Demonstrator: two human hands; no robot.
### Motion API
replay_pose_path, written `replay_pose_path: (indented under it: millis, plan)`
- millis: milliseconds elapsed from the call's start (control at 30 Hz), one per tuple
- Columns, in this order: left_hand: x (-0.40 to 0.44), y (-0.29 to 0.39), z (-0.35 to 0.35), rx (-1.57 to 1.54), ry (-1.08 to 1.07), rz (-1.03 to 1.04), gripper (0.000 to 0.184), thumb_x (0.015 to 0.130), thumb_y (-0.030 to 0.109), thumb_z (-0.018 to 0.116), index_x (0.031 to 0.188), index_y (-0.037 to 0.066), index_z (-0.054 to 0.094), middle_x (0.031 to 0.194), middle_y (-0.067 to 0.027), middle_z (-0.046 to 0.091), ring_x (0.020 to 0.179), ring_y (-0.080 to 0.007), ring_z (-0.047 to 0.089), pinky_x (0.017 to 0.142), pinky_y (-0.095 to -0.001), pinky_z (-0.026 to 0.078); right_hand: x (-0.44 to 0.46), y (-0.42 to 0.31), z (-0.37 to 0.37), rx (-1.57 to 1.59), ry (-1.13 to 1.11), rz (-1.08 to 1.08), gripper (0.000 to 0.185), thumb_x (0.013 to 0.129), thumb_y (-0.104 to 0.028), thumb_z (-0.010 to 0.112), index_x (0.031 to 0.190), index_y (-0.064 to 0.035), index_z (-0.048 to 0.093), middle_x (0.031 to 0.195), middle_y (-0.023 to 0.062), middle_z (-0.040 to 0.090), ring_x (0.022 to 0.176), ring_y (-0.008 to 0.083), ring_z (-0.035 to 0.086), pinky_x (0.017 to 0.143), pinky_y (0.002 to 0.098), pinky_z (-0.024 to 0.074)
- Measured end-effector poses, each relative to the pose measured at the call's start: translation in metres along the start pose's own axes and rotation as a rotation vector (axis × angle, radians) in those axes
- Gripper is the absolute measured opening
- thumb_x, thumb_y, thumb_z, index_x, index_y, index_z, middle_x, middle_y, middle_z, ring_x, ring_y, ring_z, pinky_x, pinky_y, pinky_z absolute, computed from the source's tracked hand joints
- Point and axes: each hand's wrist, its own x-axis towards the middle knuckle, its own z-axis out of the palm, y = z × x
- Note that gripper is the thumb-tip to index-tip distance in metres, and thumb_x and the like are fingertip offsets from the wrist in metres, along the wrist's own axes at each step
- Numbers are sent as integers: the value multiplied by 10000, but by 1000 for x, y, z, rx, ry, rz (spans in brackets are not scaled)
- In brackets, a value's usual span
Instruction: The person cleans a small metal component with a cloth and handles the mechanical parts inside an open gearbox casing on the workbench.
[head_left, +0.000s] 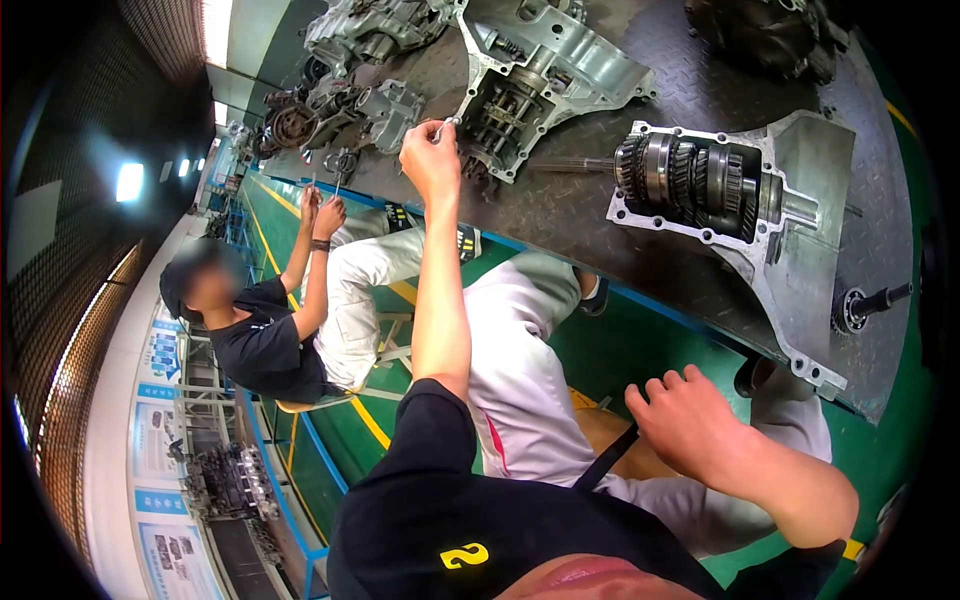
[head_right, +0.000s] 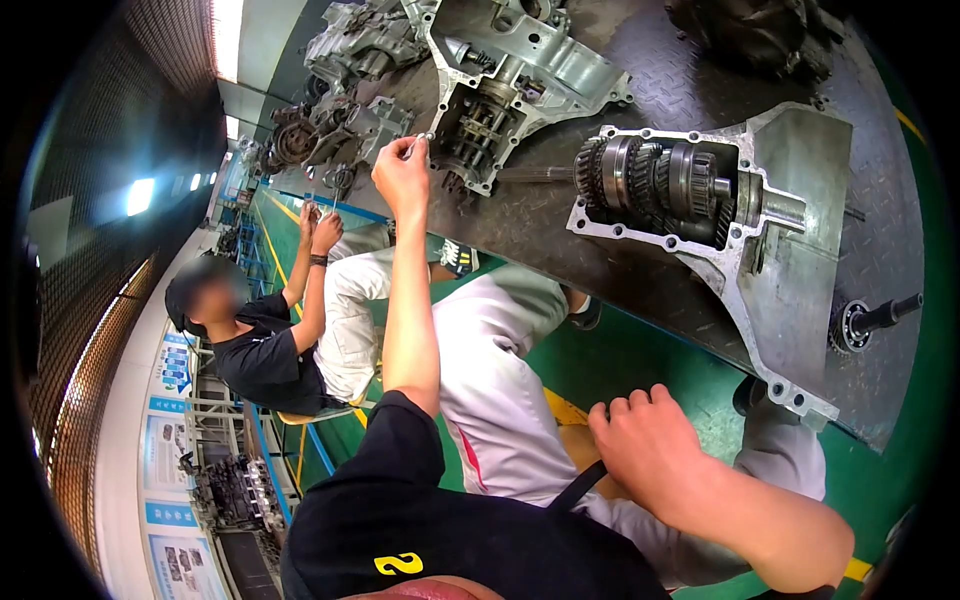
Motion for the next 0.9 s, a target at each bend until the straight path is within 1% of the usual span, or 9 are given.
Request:
replay_pose_path:
  millis: [67,200,267,400,467,600,667,900]
  plan:
    - [-1,2,-1,22,17,44,250,816,242,770,914,13,748,899,-154,716,813,-298,693,767,-379,520,0,0,0,18,-4,2,379,848,-157,614,1196,-10,581,909,117,660,851,271,641,772,392,464]
    - [-1,4,0,34,18,64,251,816,244,767,914,13,748,896,-155,716,812,-300,692,765,-384,519,0,0,0,17,-1,-1,370,856,-158,607,1194,-10,583,906,118,660,850,272,640,778,394,464]
    - [-2,5,0,27,-11,22,254,812,249,768,914,16,750,892,-155,718,815,-301,695,771,-384,521,0,-1,-1,-10,-6,0,427,774,-138,665,1171,2,600,914,95,663,885,244,639,796,357,461]
    - [-1,4,1,33,-13,23,258,804,251,772,917,19,752,889,-157,721,825,-298,698,779,-381,524,0,0,1,-5,9,3,439,768,-141,673,1175,3,597,917,97,663,892,245,639,800,356,462]
    - [-1,5,1,18,-37,9,193,823,198,743,892,18,736,916,-149,699,869,-345,668,800,-434,505,0,0,-1,2,-5,6,445,767,-141,676,1181,3,594,923,98,663,897,248,639,806,359,464]
    - [-1,5,3,4,-32,-34,192,817,195,746,892,18,736,922,-153,699,875,-353,666,810,-434,505,0,-1,0,16,-1,4,452,764,-139,679,1184,4,592,926,98,663,898,250,639,813,362,466]
    - [-1,5,3,25,-20,1,190,811,190,749,891,18,736,930,-156,701,880,-358,665,818,-434,505,0,0,1,-1,-1,1,456,762,-137,680,1187,4,590,926,100,662,896,253,638,817,365,467]
    - [-2,6,-3,-9,-30,0,183,813,183,747,890,18,737,934,-160,703,882,-354,668,816,-426,507,0,1,1,4,-2,4,446,762,-135,679,1176,4,592,925,102,662,894,252,638,803,365,467]
